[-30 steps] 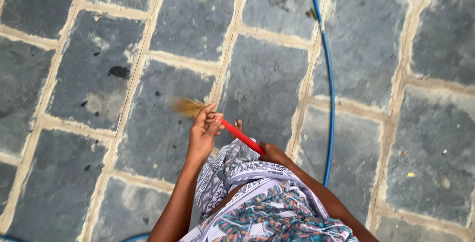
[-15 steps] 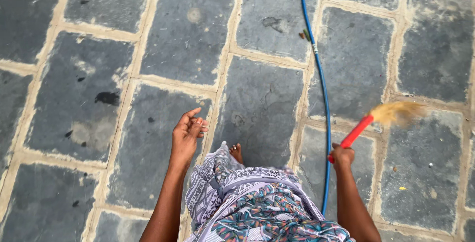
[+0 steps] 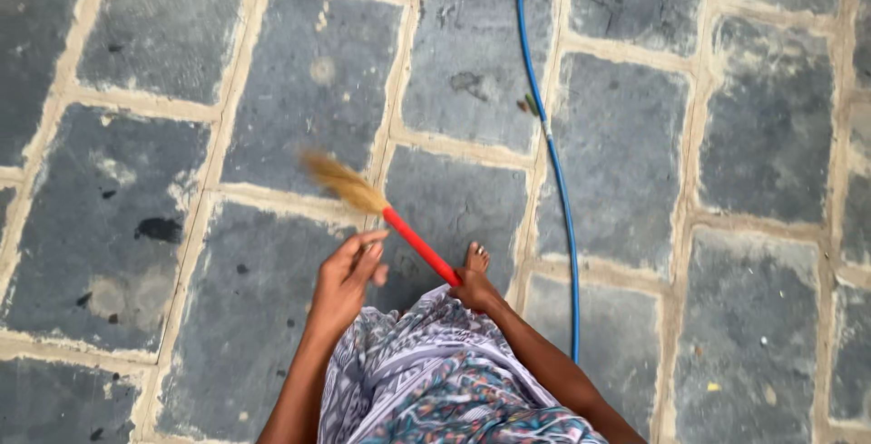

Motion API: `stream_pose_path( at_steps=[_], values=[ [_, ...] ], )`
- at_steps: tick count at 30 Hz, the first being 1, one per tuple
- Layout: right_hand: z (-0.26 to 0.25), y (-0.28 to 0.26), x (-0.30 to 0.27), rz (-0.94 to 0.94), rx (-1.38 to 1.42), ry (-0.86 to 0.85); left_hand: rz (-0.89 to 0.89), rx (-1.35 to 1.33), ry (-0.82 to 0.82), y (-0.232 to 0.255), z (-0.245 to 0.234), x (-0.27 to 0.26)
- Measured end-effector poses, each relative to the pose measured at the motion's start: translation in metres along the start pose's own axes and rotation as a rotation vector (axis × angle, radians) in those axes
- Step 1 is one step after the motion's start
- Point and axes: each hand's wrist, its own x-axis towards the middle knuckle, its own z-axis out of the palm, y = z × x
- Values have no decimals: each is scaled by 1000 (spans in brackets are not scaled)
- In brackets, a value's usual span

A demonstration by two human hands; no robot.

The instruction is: The person sweeps a stone-paved floor using a broom, moving debris around buckets and potted plants.

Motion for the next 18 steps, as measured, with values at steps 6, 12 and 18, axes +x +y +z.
stream_pose_path(
  at_steps=[6,12,18],
  values=[
    [-145,56,25,207,-27,250,-139,71,193,20,16,21],
    [-248,88,12,377,96,666,-240,97,250,29,51,46],
    [-248,85,18,281,362,811,-205,57,139,43,84,76]
  ],
)
